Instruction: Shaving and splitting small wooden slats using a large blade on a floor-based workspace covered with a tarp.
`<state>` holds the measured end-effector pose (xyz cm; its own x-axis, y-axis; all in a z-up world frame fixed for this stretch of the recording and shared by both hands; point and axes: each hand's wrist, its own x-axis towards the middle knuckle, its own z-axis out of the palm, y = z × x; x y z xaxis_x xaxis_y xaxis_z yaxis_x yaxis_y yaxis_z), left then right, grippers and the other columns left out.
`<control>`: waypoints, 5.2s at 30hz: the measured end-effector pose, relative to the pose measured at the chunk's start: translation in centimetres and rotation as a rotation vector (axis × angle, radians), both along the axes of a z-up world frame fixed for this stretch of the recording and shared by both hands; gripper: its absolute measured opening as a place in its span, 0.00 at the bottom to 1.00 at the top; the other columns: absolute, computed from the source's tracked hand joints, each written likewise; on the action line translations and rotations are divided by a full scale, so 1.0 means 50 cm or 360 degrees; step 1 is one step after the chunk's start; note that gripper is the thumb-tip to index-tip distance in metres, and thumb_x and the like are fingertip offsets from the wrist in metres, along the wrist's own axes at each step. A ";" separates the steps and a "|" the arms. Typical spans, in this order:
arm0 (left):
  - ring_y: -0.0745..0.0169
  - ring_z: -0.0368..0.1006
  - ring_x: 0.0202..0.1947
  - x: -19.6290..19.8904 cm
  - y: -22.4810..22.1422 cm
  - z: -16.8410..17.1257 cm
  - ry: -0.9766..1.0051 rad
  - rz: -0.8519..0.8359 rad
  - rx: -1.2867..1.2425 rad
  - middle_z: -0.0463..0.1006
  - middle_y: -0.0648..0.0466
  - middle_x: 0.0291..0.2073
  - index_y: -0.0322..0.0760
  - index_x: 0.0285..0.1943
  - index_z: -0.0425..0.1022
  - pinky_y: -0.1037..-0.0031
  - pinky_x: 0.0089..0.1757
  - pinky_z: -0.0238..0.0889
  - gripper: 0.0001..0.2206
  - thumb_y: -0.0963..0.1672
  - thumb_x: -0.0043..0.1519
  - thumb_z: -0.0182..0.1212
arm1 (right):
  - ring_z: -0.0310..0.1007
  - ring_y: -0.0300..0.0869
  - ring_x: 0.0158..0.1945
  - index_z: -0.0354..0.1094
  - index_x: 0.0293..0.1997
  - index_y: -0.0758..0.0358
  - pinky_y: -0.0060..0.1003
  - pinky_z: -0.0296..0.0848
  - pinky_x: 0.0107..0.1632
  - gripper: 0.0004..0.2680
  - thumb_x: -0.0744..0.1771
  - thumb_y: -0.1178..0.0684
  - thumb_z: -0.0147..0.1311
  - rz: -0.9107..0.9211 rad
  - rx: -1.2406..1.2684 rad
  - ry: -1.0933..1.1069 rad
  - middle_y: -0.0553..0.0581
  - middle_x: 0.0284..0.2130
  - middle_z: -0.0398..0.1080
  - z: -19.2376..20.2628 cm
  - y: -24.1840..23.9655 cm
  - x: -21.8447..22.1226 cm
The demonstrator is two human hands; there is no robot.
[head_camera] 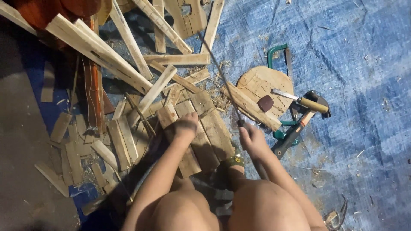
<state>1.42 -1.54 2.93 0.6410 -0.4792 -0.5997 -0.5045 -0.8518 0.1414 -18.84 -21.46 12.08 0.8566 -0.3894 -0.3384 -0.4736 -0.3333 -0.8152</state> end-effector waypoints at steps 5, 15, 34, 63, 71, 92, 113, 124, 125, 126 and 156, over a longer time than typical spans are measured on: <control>0.50 0.80 0.24 -0.044 0.021 0.006 -0.0962 -0.0259 -0.0652 0.79 0.50 0.23 0.37 0.36 0.75 0.62 0.29 0.74 0.02 0.39 0.61 0.57 | 0.81 0.60 0.46 0.74 0.53 0.65 0.54 0.75 0.51 0.30 0.69 0.23 0.37 0.0022 0.0138 0.0867 0.69 0.37 0.79 -0.123 0.037 -0.020; 0.51 0.81 0.24 -0.025 0.024 -0.007 -0.0883 -0.0260 -0.0590 0.80 0.50 0.24 0.37 0.36 0.75 0.64 0.28 0.74 0.01 0.39 0.59 0.58 | 0.80 0.49 0.24 0.76 0.42 0.65 0.41 0.76 0.31 0.23 0.70 0.31 0.46 -0.0163 0.0242 0.0798 0.63 0.21 0.76 -0.138 0.038 -0.024; 0.49 0.83 0.33 -0.022 0.024 0.004 -0.0681 -0.0164 -0.0422 0.82 0.50 0.31 0.37 0.42 0.74 0.60 0.35 0.76 0.05 0.40 0.64 0.52 | 0.73 0.61 0.60 0.67 0.65 0.64 0.60 0.68 0.61 0.29 0.70 0.26 0.38 -0.0021 0.0178 0.0873 0.71 0.53 0.74 -0.012 0.042 0.016; 0.49 0.82 0.30 -0.030 0.020 -0.009 -0.0751 -0.0231 -0.0571 0.80 0.49 0.27 0.36 0.40 0.75 0.59 0.32 0.74 0.03 0.39 0.60 0.58 | 0.73 0.62 0.59 0.70 0.62 0.67 0.60 0.68 0.63 0.28 0.70 0.28 0.39 0.0047 0.0235 0.0828 0.71 0.47 0.77 -0.084 0.039 0.000; 0.33 0.75 0.57 0.010 0.067 0.081 0.0446 0.0325 -0.0540 0.81 0.35 0.50 0.25 0.55 0.75 0.47 0.56 0.67 0.26 0.50 0.56 0.71 | 0.79 0.61 0.45 0.77 0.46 0.64 0.56 0.73 0.51 0.21 0.71 0.34 0.42 0.0000 0.0233 0.0505 0.71 0.33 0.78 -0.136 0.026 -0.030; 0.41 0.76 0.57 -0.037 0.108 0.049 0.0428 0.0625 -0.0672 0.81 0.42 0.55 0.40 0.63 0.73 0.53 0.53 0.72 0.26 0.55 0.61 0.65 | 0.79 0.63 0.50 0.68 0.54 0.66 0.59 0.77 0.50 0.20 0.70 0.35 0.50 -0.0192 -0.0702 0.1034 0.72 0.42 0.76 -0.251 -0.101 -0.057; 0.37 0.82 0.40 -0.055 0.104 0.103 0.0017 -0.0085 -0.0649 0.84 0.40 0.35 0.45 0.58 0.73 0.50 0.43 0.73 0.20 0.54 0.62 0.62 | 0.79 0.51 0.42 0.73 0.48 0.55 0.47 0.78 0.43 0.07 0.67 0.50 0.60 0.0327 -0.0615 -0.0075 0.52 0.37 0.71 -0.093 0.006 0.122; 0.40 0.82 0.34 -0.068 0.105 0.020 -0.0184 -0.0269 -0.0725 0.82 0.44 0.28 0.44 0.46 0.72 0.54 0.38 0.73 0.15 0.54 0.60 0.65 | 0.78 0.53 0.39 0.72 0.42 0.64 0.45 0.79 0.41 0.05 0.68 0.54 0.61 -0.0018 -0.0143 -0.0330 0.62 0.33 0.72 -0.128 -0.023 0.133; 0.40 0.82 0.34 -0.067 0.104 0.012 -0.0170 -0.0263 -0.0725 0.82 0.44 0.29 0.45 0.46 0.72 0.53 0.38 0.73 0.15 0.54 0.60 0.64 | 0.79 0.51 0.40 0.72 0.44 0.64 0.46 0.78 0.43 0.05 0.69 0.54 0.60 -0.0160 0.0028 -0.0357 0.63 0.35 0.74 -0.142 -0.033 0.135; 0.40 0.82 0.34 -0.066 0.104 0.017 -0.0169 -0.0263 -0.0724 0.82 0.44 0.29 0.45 0.46 0.72 0.53 0.38 0.73 0.15 0.54 0.60 0.64 | 0.79 0.51 0.40 0.72 0.44 0.64 0.46 0.78 0.43 0.05 0.69 0.54 0.60 -0.0160 0.0030 -0.0357 0.63 0.35 0.74 -0.123 -0.032 0.135; 0.37 0.74 0.43 -0.054 0.518 -0.162 -0.0826 0.1710 -0.0442 0.75 0.39 0.48 0.37 0.55 0.73 0.54 0.42 0.71 0.20 0.50 0.58 0.65 | 0.71 0.61 0.46 0.71 0.53 0.67 0.51 0.71 0.48 0.20 0.63 0.43 0.68 -0.0118 -0.0995 0.0587 0.70 0.46 0.69 -0.290 -0.101 -0.173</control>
